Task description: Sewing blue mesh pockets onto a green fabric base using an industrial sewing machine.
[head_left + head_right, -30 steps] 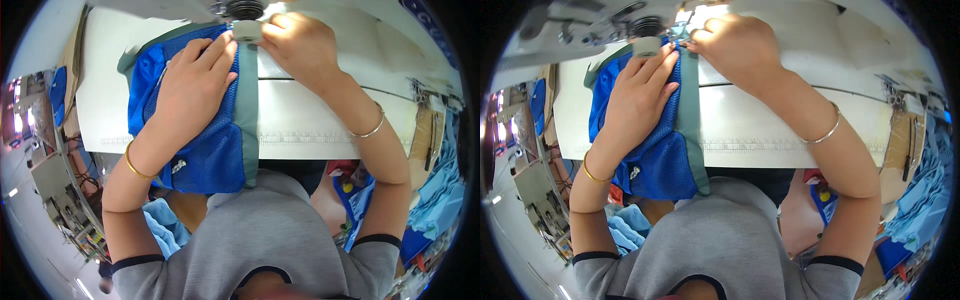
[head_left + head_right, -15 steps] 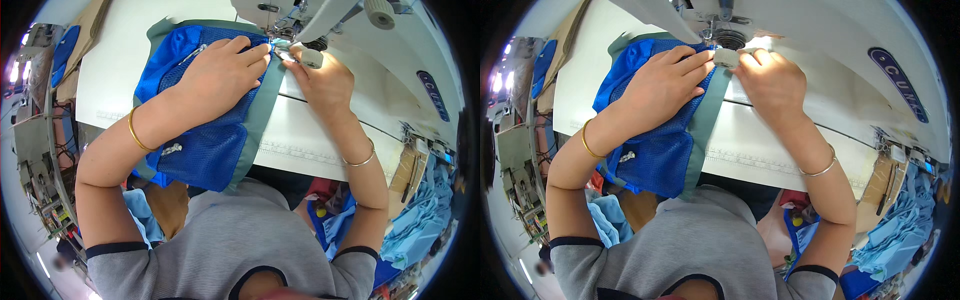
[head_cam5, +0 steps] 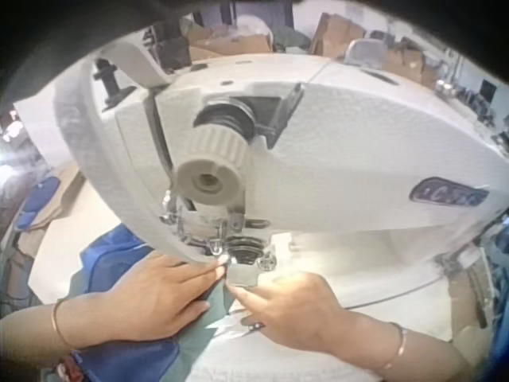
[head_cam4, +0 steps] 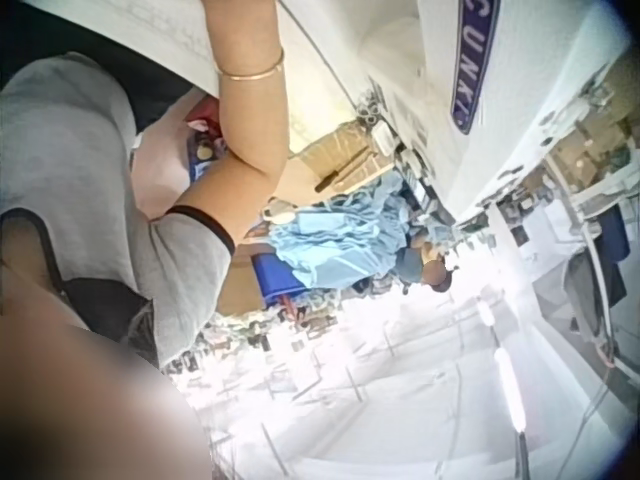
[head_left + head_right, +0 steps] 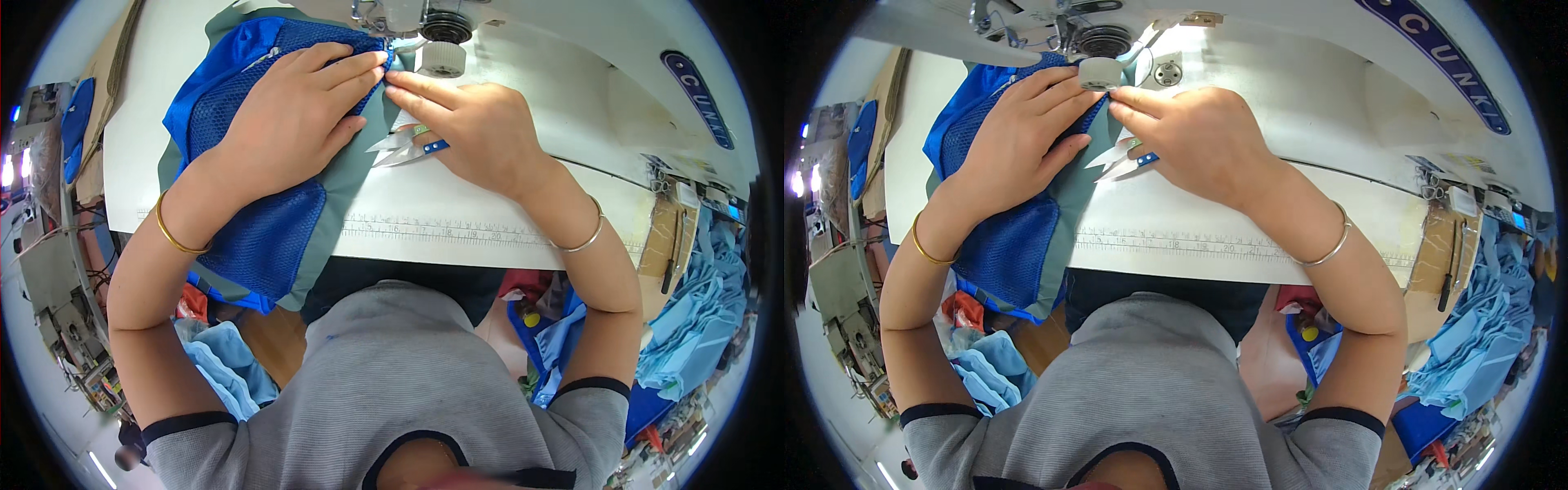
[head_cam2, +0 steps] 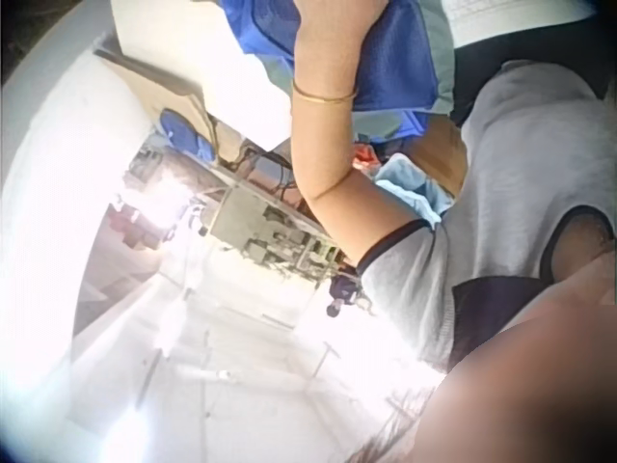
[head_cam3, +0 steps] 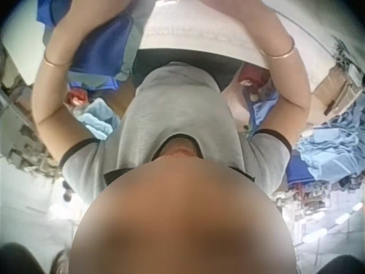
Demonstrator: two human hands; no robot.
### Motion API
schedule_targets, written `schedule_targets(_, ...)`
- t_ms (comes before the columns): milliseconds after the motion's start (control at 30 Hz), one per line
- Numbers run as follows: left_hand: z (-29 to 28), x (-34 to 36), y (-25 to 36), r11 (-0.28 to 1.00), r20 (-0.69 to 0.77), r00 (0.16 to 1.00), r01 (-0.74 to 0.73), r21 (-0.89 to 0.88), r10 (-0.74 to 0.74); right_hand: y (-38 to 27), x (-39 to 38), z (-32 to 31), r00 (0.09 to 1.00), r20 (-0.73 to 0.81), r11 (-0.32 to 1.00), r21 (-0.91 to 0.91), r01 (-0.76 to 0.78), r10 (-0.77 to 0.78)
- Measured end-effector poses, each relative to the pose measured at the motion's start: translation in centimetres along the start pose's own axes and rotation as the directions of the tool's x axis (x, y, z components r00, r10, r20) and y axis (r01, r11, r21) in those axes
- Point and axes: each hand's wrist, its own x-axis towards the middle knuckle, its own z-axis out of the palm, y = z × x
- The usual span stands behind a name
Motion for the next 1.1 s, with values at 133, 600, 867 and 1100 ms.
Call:
schedule_targets(133,0.2,0.0,0.1,1.0,-0.031,0.999,0.005,-0.024,-0.005,0.0,-0.1,-0.1,0.998,0.058,0.998,0.059,-0.012,0.009)
schedule_targets(600,1.1,0.4,1.1,1.0,-0.108,0.994,0.015,-0.003,-0.015,0.6,0.1,-0.1,0.994,0.011,0.973,-0.203,-0.106,0.11)
schedule_targets(867,2.0,0.7,1.4,0.996,-0.155,0.987,0.033,-0.087,-0.046,0.5,0.1,-0.1,0.995,0.003,0.971,-0.218,-0.1,0.103)
schedule_targets(1100,3.2,0.3,1.5,0.987,-0.272,0.958,0.054,-0.15,-0.094,0.5,0.4,-0.4,0.996,0.038,0.971,-0.228,-0.069,0.08)
